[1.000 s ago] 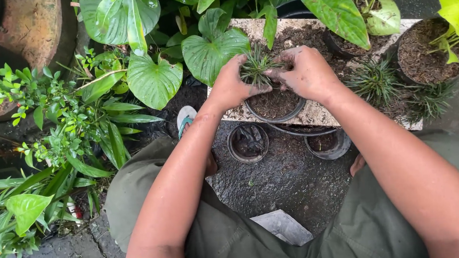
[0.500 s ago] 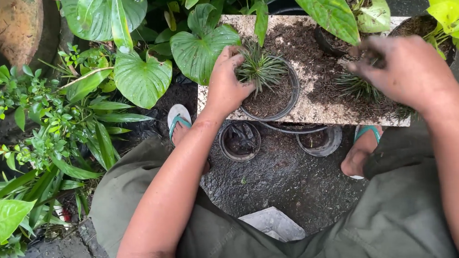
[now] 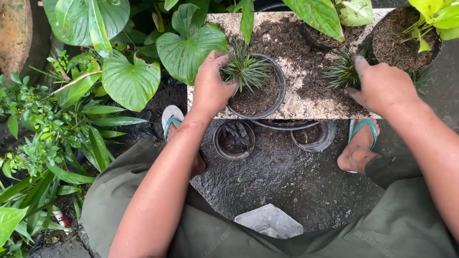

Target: The person is removing various small plants from their nursery pots and arranging them with soil on a board.

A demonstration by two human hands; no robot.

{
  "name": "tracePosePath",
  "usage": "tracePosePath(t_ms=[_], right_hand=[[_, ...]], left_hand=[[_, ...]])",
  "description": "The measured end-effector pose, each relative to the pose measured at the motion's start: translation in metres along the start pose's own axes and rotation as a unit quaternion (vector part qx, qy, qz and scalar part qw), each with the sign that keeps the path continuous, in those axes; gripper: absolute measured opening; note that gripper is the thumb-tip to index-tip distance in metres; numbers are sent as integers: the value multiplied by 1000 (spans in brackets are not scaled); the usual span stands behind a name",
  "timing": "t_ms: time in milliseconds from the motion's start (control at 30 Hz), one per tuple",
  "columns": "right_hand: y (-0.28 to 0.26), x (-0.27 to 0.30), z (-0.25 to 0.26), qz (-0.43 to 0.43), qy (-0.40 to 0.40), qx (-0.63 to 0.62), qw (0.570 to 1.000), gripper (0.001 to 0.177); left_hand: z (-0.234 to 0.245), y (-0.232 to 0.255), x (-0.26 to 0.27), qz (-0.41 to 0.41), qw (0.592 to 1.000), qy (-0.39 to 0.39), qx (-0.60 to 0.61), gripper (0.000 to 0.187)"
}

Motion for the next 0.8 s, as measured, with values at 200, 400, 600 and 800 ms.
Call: tracePosePath(t_ms=[200, 400, 600, 800], right_hand=[[9, -4, -14, -9, 89, 42, 995, 37], [17, 14, 23, -18, 91, 180, 979, 53], [28, 46, 80, 63, 208, -181, 959, 54], [15, 51, 97, 116, 145, -510, 840, 49]], left_hand=[[2, -10, -7, 6, 997, -50, -50, 44], [-13, -16, -5, 65, 996, -53, 28, 31], [-22, -34, -4, 110, 993, -36, 35, 45], [-18, -24, 0, 84, 996, -7, 22, 40]])
Point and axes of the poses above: each hand's wrist, its own x-axis away from the middle knuckle, its own z-axis out of the back of the hand, y = z × x, the point moved 9 cm from there along -x, towards the middle knuckle, and after that the axes turned 2 degrees about y, right-handed, at the moved point
